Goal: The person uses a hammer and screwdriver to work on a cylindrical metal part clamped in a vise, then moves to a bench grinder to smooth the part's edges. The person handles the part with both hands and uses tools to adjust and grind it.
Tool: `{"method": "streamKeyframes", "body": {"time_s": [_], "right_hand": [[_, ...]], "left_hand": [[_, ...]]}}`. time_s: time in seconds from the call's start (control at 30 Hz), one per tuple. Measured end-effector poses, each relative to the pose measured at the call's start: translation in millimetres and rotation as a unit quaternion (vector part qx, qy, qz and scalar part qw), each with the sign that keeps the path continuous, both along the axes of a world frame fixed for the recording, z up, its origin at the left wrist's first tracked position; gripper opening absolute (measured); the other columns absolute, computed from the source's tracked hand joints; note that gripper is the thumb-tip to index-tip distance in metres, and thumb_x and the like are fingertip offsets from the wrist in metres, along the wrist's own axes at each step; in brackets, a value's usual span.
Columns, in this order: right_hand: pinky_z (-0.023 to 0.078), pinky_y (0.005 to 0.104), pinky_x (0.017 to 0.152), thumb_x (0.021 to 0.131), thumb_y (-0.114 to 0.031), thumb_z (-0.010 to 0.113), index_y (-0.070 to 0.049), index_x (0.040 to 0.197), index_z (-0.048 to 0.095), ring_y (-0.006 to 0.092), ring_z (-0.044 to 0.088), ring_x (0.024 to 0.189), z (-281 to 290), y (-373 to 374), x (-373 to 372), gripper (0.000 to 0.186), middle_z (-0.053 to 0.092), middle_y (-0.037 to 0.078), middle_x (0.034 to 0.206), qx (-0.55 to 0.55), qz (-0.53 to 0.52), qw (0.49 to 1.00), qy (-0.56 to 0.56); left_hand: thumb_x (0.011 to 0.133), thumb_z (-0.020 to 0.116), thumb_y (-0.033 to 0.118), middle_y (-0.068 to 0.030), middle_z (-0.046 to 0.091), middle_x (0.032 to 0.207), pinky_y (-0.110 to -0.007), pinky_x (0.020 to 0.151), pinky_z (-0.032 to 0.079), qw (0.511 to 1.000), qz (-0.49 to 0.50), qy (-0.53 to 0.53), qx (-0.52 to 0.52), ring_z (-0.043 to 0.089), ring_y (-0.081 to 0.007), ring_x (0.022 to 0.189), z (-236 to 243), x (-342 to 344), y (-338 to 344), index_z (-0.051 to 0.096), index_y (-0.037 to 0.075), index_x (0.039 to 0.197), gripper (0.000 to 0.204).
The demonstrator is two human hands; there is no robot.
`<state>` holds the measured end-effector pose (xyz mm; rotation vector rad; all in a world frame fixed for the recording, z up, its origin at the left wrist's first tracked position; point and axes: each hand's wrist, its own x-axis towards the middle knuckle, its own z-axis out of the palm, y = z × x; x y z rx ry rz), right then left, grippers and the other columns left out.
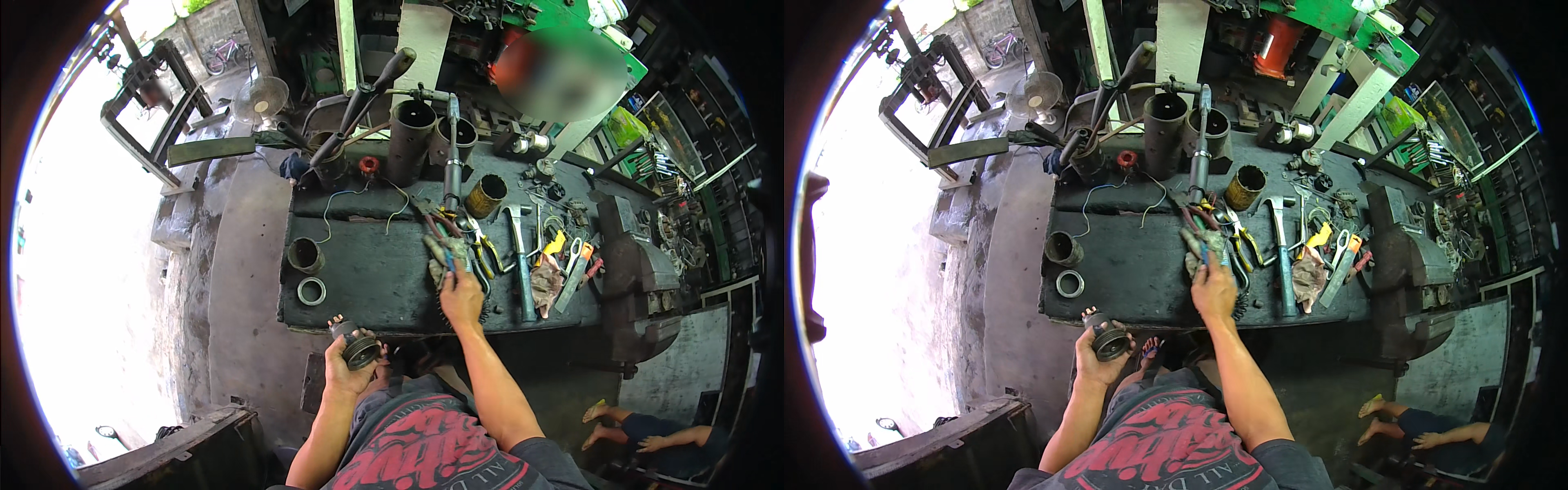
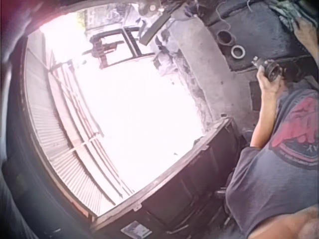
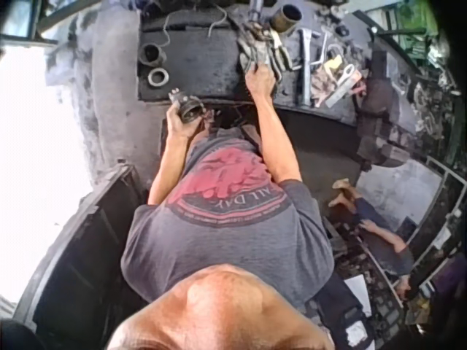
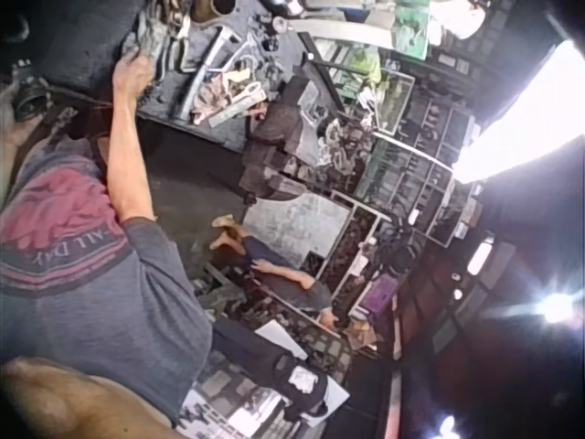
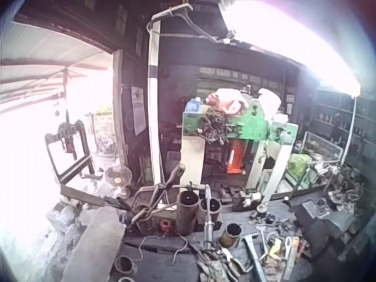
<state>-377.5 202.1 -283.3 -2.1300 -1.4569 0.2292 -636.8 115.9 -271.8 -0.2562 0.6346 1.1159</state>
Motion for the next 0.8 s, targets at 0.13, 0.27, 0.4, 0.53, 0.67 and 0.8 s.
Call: {"method": "streamKeyframes", "body": {"time_s": [0.13,0.27,0.4,0.53,0.67,0.8], "right_hand": [[0.055,0.0524,0.086,0.093,-0.022,0.066,-0.010,0.126,0.071,0.0457,0.070,0.095,29,1,25,0.036,0.072,0.027,0.102,-0.006,-0.040,0.998,0.043],[0.057,0.0431,0.084,0.092,-0.023,0.070,-0.005,0.121,0.072,0.0389,0.073,0.092,91,-38,33,0.035,0.074,0.024,0.099,-0.045,0.014,0.997,0.065],[0.055,0.0304,0.079,0.089,-0.014,0.077,0.002,0.118,0.072,0.0174,0.072,0.084,146,-105,3,0.034,0.076,0.016,0.095,-0.056,0.023,0.969,0.241],[0.055,0.0288,0.077,0.090,-0.014,0.077,0.002,0.117,0.073,0.0159,0.073,0.084,168,-145,-32,0.031,0.077,0.015,0.096,-0.068,0.098,0.935,0.335],[0.057,0.0333,0.077,0.090,-0.014,0.075,0.004,0.114,0.073,0.0265,0.077,0.086,158,-131,-51,0.030,0.077,0.019,0.098,-0.052,0.090,0.936,0.337],[0.057,0.0332,0.077,0.092,-0.015,0.074,0.002,0.115,0.073,0.0259,0.077,0.087,153,-122,-54,0.029,0.077,0.019,0.098,-0.049,0.087,0.933,0.346]], "left_hand": [[0.096,0.057,0.028,-0.0176,0.067,0.105,-0.055,0.085,0.054,1.000,-0.015,0.007,0.015,0.065,-0.0383,0.094,0,-1,5,0.064,0.006,0.105,0.025],[0.098,0.058,0.026,-0.0199,0.066,0.110,-0.055,0.088,0.054,1.000,0.002,0.000,0.003,0.065,-0.0381,0.099,0,7,19,0.064,0.010,0.110,0.021],[0.101,0.056,0.032,-0.0233,0.064,0.118,-0.054,0.092,0.054,0.999,0.026,-0.017,-0.045,0.064,-0.0380,0.103,3,17,47,0.062,0.016,0.115,0.022],[0.099,0.061,0.033,-0.0212,0.065,0.117,-0.053,0.091,0.054,0.996,0.035,-0.019,-0.077,0.065,-0.0362,0.104,13,26,65,0.064,0.020,0.114,0.020],[0.097,0.064,0.032,-0.0189,0.065,0.113,-0.053,0.090,0.055,0.996,0.027,-0.039,-0.072,0.065,-0.0344,0.104,21,34,76,0.064,0.020,0.112,0.019],[0.098,0.064,0.030,-0.0182,0.065,0.111,-0.052,0.090,0.054,0.998,0.013,-0.015,-0.056,0.065,-0.0329,0.103,26,37,79,0.063,0.019,0.111,0.017]]}}
